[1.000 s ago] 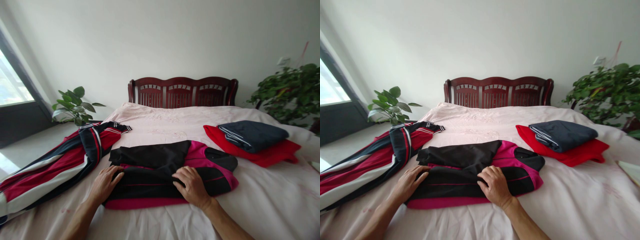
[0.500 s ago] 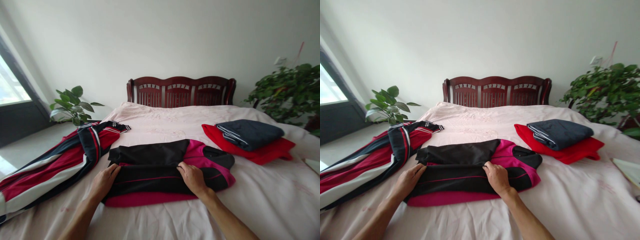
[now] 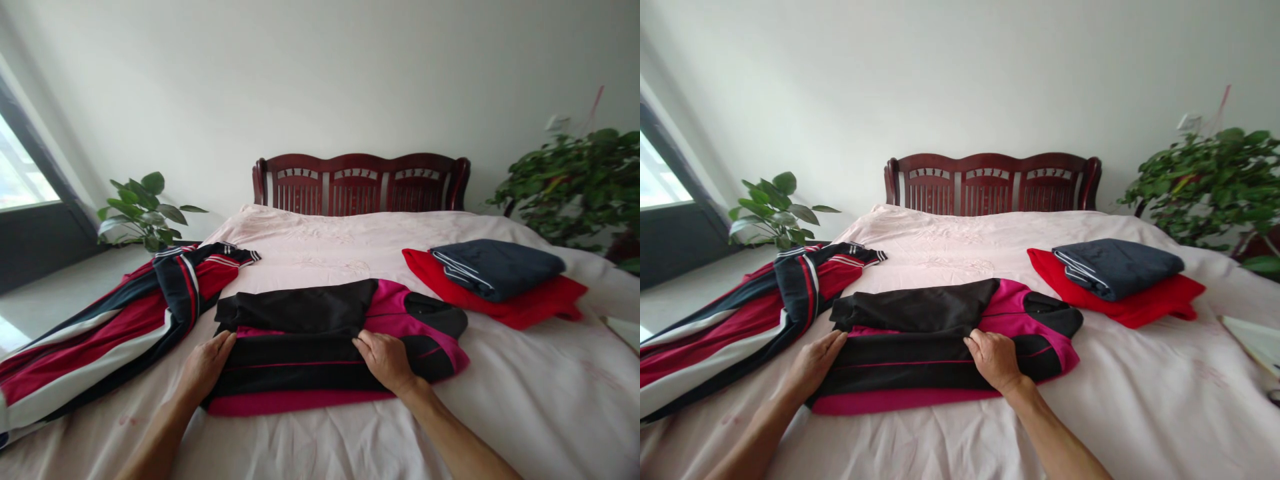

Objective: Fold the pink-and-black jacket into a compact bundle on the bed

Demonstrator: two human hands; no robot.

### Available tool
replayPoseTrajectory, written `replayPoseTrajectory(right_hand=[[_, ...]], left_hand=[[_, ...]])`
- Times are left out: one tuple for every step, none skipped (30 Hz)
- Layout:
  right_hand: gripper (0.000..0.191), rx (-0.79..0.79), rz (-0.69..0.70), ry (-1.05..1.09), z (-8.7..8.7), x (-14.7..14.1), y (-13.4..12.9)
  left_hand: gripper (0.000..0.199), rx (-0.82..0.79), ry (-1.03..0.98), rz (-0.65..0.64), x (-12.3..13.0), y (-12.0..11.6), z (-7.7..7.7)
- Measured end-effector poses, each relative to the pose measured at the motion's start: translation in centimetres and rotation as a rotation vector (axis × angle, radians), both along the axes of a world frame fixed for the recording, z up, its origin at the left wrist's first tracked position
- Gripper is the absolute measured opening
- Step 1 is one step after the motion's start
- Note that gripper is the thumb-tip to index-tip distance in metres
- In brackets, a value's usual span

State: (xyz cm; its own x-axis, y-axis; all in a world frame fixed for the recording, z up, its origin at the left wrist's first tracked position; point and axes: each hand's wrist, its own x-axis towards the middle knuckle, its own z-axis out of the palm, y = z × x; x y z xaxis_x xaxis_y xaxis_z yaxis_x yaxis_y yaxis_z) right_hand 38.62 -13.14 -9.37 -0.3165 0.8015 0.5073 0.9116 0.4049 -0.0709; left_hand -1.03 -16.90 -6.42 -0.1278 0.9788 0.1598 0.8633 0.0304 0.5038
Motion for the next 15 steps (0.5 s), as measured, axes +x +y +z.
replayPoseTrajectory(right_hand=[[0.038, 0.011, 0.004, 0.000, -0.06, -0.01, -0.01], [0.040, 0.024, 0.011, 0.004, -0.12, -0.02, -0.02], [0.042, 0.038, 0.019, 0.010, -0.18, -0.03, -0.04], [0.044, 0.051, 0.026, 0.018, -0.21, -0.05, -0.07], [0.046, 0.064, 0.031, 0.026, -0.22, -0.08, -0.09], [0.047, 0.074, 0.035, 0.036, -0.21, -0.10, -0.13], [0.047, 0.081, 0.039, 0.049, -0.17, -0.12, -0.16], [0.046, 0.081, 0.050, 0.066, -0.12, -0.14, -0.18], [0.043, 0.077, 0.065, 0.088, -0.05, -0.14, -0.20], [0.038, 0.072, 0.081, 0.114, 0.01, -0.14, -0.20], [0.032, 0.068, 0.095, 0.137, 0.06, -0.13, -0.19], [0.027, 0.063, 0.105, 0.156, 0.10, -0.11, -0.16], [0.022, 0.058, 0.108, 0.167, 0.10, -0.09, -0.12], [0.019, 0.054, 0.106, 0.172, 0.09, -0.07, -0.08], [0.018, 0.049, 0.102, 0.173, 0.05, -0.06, -0.03]], left_hand=[[0.038, -0.004, 0.001, -0.002, 0.00, 0.03, 0.00], [0.037, -0.008, 0.003, -0.004, -0.03, 0.08, -0.05], [0.037, -0.011, 0.007, -0.004, -0.07, 0.15, -0.13], [0.037, -0.017, 0.014, -0.005, -0.13, 0.23, -0.24], [0.037, -0.024, 0.023, -0.006, -0.19, 0.31, -0.34], [0.037, -0.034, 0.033, -0.009, -0.24, 0.38, -0.42], [0.037, -0.047, 0.043, -0.013, -0.28, 0.45, -0.48], [0.037, -0.059, 0.052, -0.017, -0.30, 0.51, -0.51], [0.038, -0.069, 0.058, -0.019, -0.32, 0.56, -0.52], [0.038, -0.079, 0.062, -0.023, -0.33, 0.61, -0.51], [0.038, -0.086, 0.065, -0.024, -0.34, 0.64, -0.49], [0.038, -0.092, 0.067, -0.025, -0.35, 0.68, -0.46], [0.038, -0.097, 0.068, -0.025, -0.35, 0.70, -0.44], [0.037, -0.103, 0.070, -0.024, -0.34, 0.72, -0.41], [0.037, -0.109, 0.071, -0.020, -0.32, 0.74, -0.38]])
